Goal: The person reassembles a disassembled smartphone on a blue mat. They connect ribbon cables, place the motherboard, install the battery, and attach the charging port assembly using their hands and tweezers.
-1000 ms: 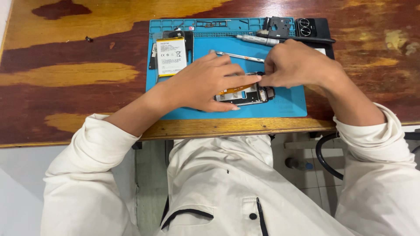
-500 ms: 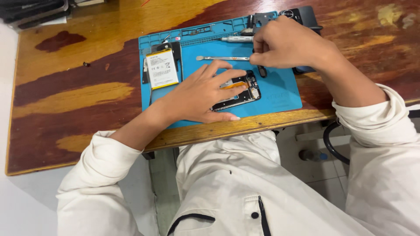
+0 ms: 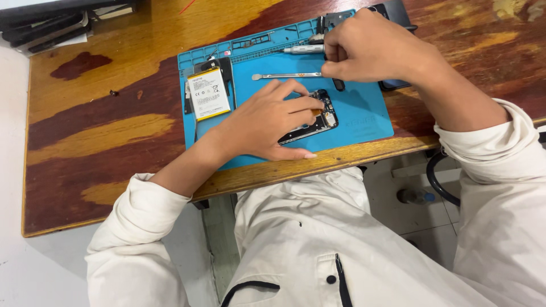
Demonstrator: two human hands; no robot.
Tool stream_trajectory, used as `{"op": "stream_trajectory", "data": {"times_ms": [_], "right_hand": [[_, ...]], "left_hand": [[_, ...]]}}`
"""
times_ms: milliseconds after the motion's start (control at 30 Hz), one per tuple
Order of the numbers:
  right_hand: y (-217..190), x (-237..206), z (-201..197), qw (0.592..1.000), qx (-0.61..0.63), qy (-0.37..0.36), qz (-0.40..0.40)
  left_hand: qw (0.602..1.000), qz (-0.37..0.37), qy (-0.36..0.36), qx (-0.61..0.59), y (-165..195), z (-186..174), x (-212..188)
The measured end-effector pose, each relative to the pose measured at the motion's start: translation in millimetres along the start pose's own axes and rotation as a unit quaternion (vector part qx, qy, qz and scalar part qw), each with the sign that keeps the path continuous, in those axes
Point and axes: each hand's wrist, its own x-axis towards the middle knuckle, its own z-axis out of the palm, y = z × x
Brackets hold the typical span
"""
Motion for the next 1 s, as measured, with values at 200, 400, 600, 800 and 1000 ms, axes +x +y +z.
{"op": "stream_trajectory", "data": {"times_ms": [200, 400, 600, 800, 1000], "right_hand": [[1, 1, 2, 1.000, -0.003, 0.008, -0.003], [0, 2, 0, 1.000, -0.003, 0.008, -0.014], [-2, -1, -2, 1.000, 0.000, 0.007, -0.004], [-3, 1, 0, 1.000, 0.002, 0.014, -0.008], [-4, 7, 3, 1.000, 0.016, -0.007, 0.006]], "left_hand": [[0.987, 0.060, 0.013, 0.145, 2, 5, 0], [0.981, 0.057, 0.001, 0.185, 4, 5, -1], [0.977, 0.051, 0.003, 0.208, 12, 8, 3], [0.976, 0.009, -0.024, 0.217, 25, 13, 6], [0.978, -0.003, -0.067, 0.195, 29, 16, 9]]}}
